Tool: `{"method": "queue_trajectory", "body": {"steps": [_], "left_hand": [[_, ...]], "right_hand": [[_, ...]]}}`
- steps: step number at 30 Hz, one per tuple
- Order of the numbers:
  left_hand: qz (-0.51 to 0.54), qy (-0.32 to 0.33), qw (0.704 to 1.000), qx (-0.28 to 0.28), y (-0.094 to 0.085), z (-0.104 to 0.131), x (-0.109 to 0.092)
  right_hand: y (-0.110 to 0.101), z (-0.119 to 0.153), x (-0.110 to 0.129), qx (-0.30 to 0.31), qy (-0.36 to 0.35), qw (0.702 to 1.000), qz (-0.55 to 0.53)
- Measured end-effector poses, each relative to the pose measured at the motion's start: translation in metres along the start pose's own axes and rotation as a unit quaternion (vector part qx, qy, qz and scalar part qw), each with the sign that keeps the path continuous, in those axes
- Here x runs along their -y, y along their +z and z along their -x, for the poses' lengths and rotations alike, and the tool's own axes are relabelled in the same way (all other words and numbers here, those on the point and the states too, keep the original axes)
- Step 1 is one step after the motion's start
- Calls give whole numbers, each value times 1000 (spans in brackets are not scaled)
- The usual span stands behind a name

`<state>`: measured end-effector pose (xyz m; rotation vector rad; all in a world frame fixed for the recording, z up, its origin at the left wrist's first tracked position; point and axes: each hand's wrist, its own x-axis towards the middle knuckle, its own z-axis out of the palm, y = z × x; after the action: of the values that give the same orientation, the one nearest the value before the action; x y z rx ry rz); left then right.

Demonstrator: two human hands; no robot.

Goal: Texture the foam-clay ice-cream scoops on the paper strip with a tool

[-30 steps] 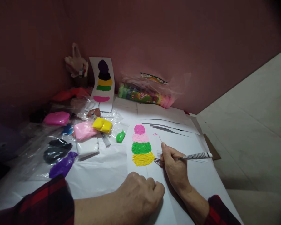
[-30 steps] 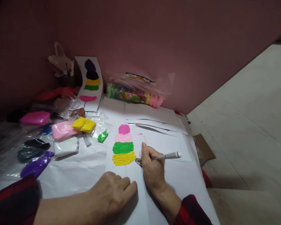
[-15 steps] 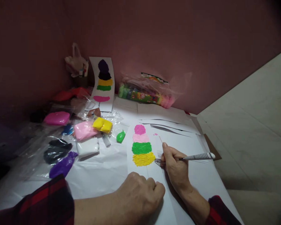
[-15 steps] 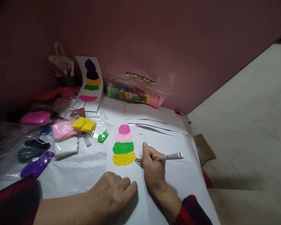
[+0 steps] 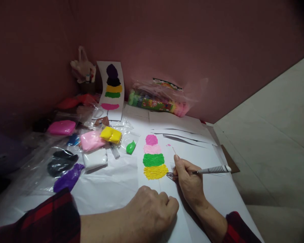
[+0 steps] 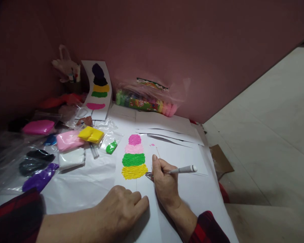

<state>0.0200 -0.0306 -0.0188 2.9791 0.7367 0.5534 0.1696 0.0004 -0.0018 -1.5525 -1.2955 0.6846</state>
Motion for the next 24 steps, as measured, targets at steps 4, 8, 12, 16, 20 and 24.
{"method": "queue_trajectory", "body": {"steps": [4,8,12,16,20,24], "left_hand": [[-4,-3,1000,-4,-1,0,0],[-8,-1,1000,-7,1,0,0],[-5,-3,1000,-14,2,0,0],[-2,-6,1000,-4,1,0,0],[4,-4,1000,11,-2,-1,0],[3,0,1000,11,-3,-2,0]], "right_hand": [[0,1,0,-1,2,1000,-3],[0,2,-2,6,3,1000,-14],[0,1,-3,11,-3,1000,-7],[0,0,-4,15,-2,1000,0],[0,0,-4,29,-9,999,13],[0,0,-4,30,-13,999,19]]}}
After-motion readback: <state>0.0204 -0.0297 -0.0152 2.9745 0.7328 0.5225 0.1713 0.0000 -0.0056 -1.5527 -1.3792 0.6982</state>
